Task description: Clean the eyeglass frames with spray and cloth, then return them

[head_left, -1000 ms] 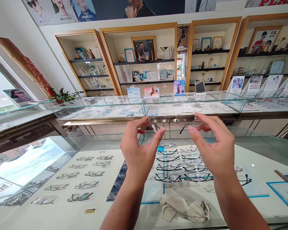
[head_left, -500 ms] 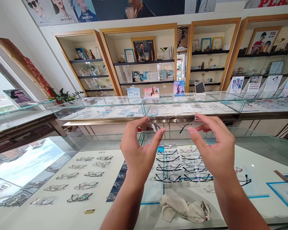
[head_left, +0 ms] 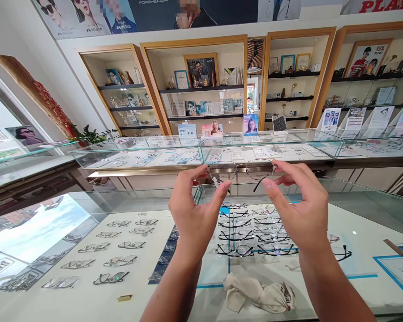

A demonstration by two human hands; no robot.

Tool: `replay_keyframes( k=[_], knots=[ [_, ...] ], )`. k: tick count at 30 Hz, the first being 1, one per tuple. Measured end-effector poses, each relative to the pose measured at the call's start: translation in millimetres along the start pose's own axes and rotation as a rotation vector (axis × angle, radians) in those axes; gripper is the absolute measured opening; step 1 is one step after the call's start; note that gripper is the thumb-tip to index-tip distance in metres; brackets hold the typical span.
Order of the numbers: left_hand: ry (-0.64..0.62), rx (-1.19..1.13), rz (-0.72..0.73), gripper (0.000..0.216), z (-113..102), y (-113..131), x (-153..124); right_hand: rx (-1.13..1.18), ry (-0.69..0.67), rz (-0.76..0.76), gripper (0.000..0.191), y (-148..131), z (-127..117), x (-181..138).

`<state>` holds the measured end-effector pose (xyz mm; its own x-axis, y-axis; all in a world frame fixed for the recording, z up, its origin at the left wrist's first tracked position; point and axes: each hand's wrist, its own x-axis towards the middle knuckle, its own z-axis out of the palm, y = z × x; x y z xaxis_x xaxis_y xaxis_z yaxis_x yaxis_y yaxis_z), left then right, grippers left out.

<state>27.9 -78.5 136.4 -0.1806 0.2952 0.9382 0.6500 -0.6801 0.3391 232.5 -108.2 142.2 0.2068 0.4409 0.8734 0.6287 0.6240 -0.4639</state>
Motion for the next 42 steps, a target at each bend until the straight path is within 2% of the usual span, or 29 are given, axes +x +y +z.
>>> replay_keyframes(
  k=[15, 22, 30, 37, 42],
  knots=[
    [0.027, 0.006, 0.002, 0.039, 0.1, 0.8, 0.0, -0.002, -0.004, -0.010, 0.035, -0.3, 0.0, -0.1],
    [-0.037, -0.014, -0.060, 0.039, 1.1, -1.9, -1.0, -0.073, 0.126, -0.101, 0.033, -3.0, 1.1, -1.3],
    [-0.092, -0.043, -0.107, 0.044, 3.4, -4.9, -1.3, -0.101, 0.140, -0.142, 0.036, -2.6, 1.7, -2.0],
    [0.002, -0.067, -0.081, 0.049, 9.3, -6.6, -3.7, -0.074, 0.139, -0.166, 0.039, -3.4, 3.5, -3.8],
    [0.065, -0.107, -0.037, 0.052, 12.5, -8.5, -3.5, 0.002, 0.131, -0.189, 0.048, -2.5, 5.3, -4.2]
  ],
)
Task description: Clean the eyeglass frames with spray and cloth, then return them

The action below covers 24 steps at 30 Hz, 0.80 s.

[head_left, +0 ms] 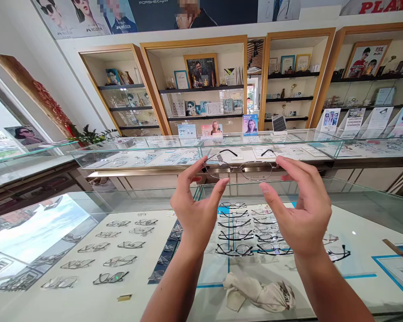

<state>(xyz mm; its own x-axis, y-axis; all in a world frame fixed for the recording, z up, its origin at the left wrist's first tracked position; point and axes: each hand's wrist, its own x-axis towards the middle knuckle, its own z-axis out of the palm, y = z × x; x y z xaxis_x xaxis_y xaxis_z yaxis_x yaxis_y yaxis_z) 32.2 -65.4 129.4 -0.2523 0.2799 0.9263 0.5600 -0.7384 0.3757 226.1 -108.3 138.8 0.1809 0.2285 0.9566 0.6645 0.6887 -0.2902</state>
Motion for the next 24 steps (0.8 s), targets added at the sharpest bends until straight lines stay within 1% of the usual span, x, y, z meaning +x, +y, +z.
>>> replay_keyframes(
  k=[3, 5, 8, 12, 15, 19, 24],
  knots=[
    [0.008, -0.015, 0.007, 0.052, 1.4, -1.5, -0.3, 0.077, 0.009, -0.019, 0.050, 0.5, 1.0, -0.6],
    [0.020, -0.019, 0.010, 0.053, 2.6, -2.4, -1.0, 0.110, 0.009, 0.001, 0.049, 0.4, 1.5, -1.0],
    [0.064, -0.013, 0.036, 0.056, 4.2, -3.6, -2.4, 0.145, -0.018, 0.076, 0.045, 0.4, 2.3, -1.1],
    [0.123, 0.012, 0.112, 0.060, 4.1, -4.4, -3.3, 0.191, -0.083, 0.181, 0.041, 2.2, 4.0, -1.0],
    [0.148, 0.001, 0.158, 0.062, 2.6, -4.0, -3.4, 0.215, -0.103, 0.237, 0.038, 4.6, 5.7, -1.9],
    [0.154, 0.011, 0.167, 0.063, 1.9, -4.0, -3.3, 0.246, -0.100, 0.296, 0.036, 7.2, 7.3, -3.7],
    [0.141, -0.053, 0.226, 0.064, 4.5, -6.8, -1.5, 0.290, -0.050, 0.339, 0.030, 5.7, 7.4, -2.8]
  ],
)
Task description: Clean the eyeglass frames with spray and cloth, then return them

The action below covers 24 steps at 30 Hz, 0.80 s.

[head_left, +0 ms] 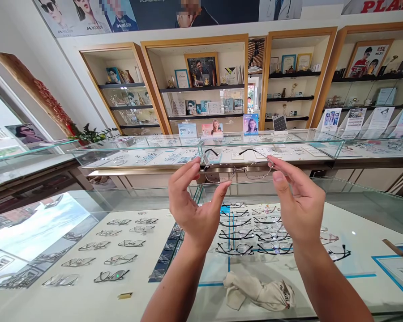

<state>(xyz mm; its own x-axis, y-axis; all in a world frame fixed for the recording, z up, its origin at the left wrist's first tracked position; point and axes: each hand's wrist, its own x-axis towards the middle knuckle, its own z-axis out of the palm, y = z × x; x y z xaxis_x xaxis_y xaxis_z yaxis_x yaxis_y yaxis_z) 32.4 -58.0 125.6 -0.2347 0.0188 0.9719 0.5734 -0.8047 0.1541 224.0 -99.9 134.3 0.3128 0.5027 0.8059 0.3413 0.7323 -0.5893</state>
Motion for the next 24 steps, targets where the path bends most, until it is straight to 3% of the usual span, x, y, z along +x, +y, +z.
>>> replay_keyframes(
  k=[8, 24],
  knots=[
    [-0.038, -0.038, 0.010, 0.064, -1.1, -1.5, 1.4, 0.120, 0.039, 0.039, 0.019, -1.8, -1.3, 4.3],
    [-0.082, -0.149, -0.190, 0.059, 4.5, 0.9, -2.8, 0.346, -0.006, 0.103, 0.011, 3.6, -0.7, 7.1]
  ],
)
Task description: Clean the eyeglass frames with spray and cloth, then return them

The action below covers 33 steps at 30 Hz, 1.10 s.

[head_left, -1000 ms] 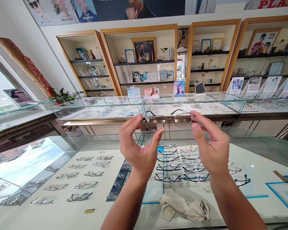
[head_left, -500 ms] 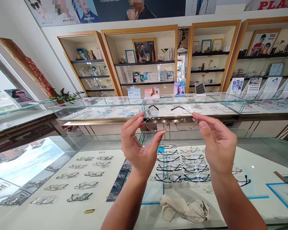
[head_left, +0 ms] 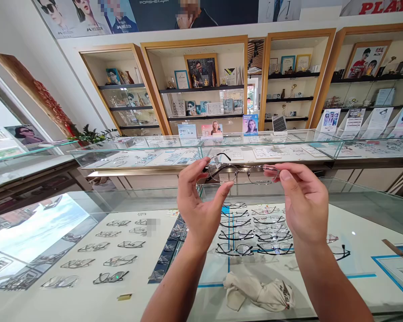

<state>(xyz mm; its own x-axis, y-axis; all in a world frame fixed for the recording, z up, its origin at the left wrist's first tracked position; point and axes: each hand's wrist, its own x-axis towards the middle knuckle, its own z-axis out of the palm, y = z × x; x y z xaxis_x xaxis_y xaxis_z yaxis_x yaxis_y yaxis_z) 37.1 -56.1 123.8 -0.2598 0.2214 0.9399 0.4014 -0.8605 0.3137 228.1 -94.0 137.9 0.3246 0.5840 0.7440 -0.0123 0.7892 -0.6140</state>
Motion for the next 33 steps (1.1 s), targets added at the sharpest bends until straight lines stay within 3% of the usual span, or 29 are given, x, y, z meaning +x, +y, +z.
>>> replay_keyframes(
  k=[13, 21, 29, 33],
  knots=[
    [-0.022, -0.311, -0.251, 0.050, 1.0, 19.5, -1.1, -0.052, -0.023, 0.067, 0.017, 6.7, -0.7, 3.4],
    [0.015, -0.450, -0.423, 0.055, 4.6, 18.2, -4.4, -0.028, -0.019, 0.086, 0.017, 7.3, -0.8, 2.6],
    [-0.103, -0.647, -0.709, 0.057, 8.8, 0.1, -5.0, 0.022, -0.095, 0.113, 0.011, 10.8, -4.4, 6.1],
    [-0.120, -0.690, -0.807, 0.057, 11.0, 0.5, -5.6, -0.051, -0.217, 0.062, 0.014, 18.9, -2.8, 9.9]
  ],
)
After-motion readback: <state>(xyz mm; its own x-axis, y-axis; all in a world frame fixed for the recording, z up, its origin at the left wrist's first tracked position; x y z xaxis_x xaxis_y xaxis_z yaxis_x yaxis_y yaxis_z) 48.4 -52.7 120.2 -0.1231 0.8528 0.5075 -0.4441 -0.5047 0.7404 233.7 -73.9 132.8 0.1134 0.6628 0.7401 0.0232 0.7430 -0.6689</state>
